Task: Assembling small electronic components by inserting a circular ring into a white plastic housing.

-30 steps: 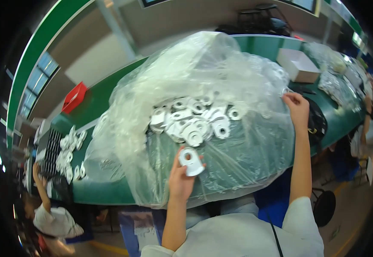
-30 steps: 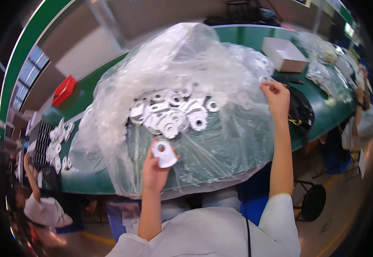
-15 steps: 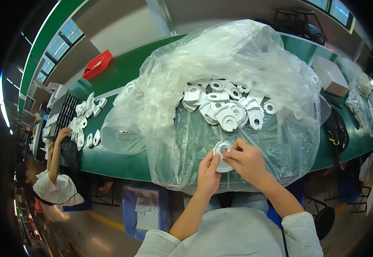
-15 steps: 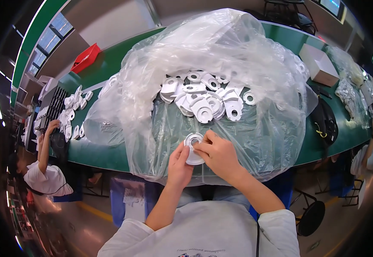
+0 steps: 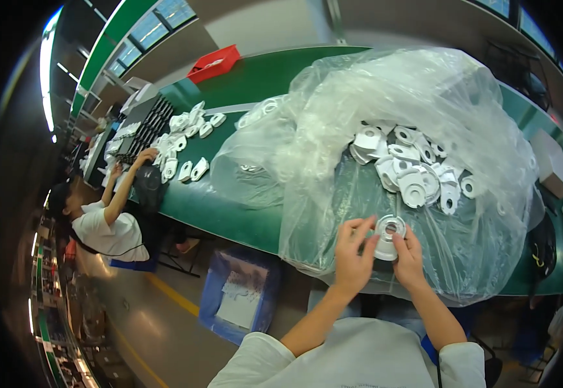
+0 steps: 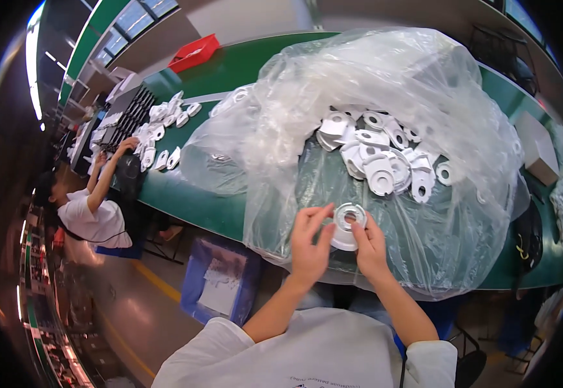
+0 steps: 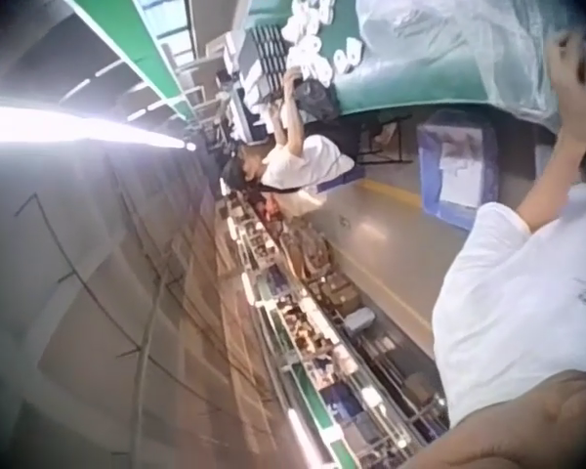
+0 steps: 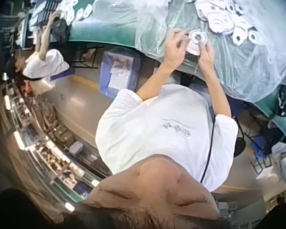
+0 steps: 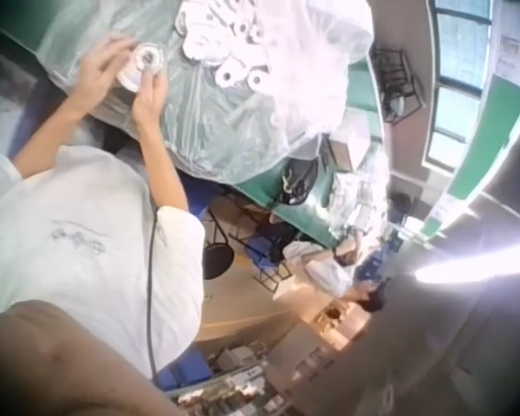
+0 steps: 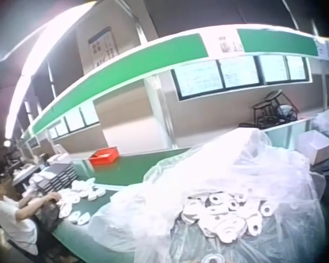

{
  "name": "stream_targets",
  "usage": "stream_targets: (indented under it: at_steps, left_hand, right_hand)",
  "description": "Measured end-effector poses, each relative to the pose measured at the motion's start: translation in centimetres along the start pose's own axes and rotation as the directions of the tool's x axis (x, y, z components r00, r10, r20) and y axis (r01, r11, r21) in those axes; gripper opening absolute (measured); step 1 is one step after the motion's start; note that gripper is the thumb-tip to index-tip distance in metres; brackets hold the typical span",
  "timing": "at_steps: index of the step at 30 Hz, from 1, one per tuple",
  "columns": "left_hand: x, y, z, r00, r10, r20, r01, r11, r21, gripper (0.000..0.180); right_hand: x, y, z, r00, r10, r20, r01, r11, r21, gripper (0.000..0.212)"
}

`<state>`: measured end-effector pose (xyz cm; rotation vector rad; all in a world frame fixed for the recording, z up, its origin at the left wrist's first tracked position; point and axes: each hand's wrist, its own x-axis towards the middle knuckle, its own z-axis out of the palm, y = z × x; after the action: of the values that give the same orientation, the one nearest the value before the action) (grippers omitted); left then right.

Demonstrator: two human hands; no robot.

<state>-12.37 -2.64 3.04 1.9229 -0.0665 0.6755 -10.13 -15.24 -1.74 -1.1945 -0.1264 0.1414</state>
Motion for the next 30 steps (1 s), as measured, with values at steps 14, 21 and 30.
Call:
stream_targets:
  at_steps: [14, 21, 30]
  left_hand:
    - [15.1, -18.9, -17.1, 0.991, 0.133, -0.008, -0.072, 0.585, 0.808, 0.014]
    - [15.9, -14.9, -20.2, 0.987, -0.015, -0.157, 0.105, 0.809, 0.579, 0.015]
    - [14.4, -6.0, -18.6, 0.837, -0.407, 0.365, 0.337, 0.910, 0.242, 0.010]
  right_hand:
    - [0.9, -1.4, -0.6, 0.961, 0.225, 0.160, -0.250, 0.954, 0.166, 0.027]
    - [1.0, -1.2, -0.7, 0.959, 0.220, 0.181, -0.247, 0.958, 0.146, 0.028]
    - [1.2, -1.3, -1.1, 0.952, 0.256, 0.166, -0.279, 0.950, 0.137, 0.030]
